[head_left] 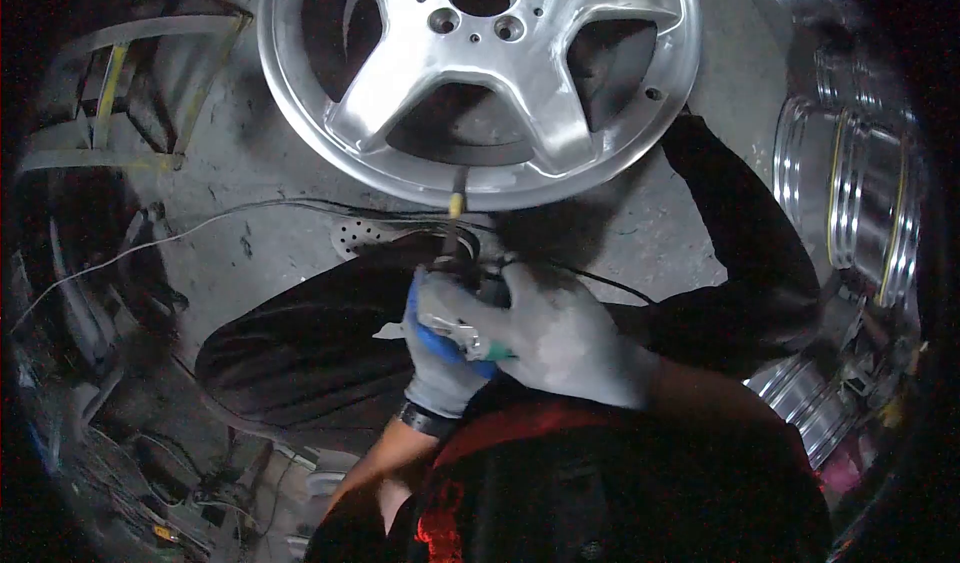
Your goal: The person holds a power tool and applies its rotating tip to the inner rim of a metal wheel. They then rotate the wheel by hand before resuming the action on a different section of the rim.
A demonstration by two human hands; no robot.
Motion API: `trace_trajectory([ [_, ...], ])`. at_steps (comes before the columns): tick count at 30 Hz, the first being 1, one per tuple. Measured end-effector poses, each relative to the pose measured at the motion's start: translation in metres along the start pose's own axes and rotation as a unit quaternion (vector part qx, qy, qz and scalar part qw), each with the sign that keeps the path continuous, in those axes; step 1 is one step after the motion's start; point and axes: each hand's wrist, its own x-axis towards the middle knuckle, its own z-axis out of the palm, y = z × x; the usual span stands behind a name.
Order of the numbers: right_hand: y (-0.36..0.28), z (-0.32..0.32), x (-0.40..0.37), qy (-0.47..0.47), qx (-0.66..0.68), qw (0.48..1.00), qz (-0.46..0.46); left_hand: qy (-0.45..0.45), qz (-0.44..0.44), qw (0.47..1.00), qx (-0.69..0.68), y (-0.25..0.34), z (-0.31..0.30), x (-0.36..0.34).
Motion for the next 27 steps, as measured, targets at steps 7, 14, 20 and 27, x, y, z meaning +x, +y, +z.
trace_trajectory([
  [7,0.008,-0.007,-0.005,0.085,-0.011,0.996,-0.034,-0.023,-0.014,0.999,-0.032,-0.009,0.005,0.002],
  [14,-0.006,0.009,0.031,0.069,-0.029,0.996,-0.058,0.017,0.149,0.96,0.238,0.023,-0.022,0.001],
  [20,0.001,-0.001,0.011,0.052,-0.03,0.997,-0.045,-0.002,0.075,0.995,0.063,0.002,-0.006,0.0],
  [27,-0.004,0.005,0.007,0.038,-0.064,0.997,-0.035,-0.046,0.08,0.988,0.123,0.006,-0.008,-0.002],
])
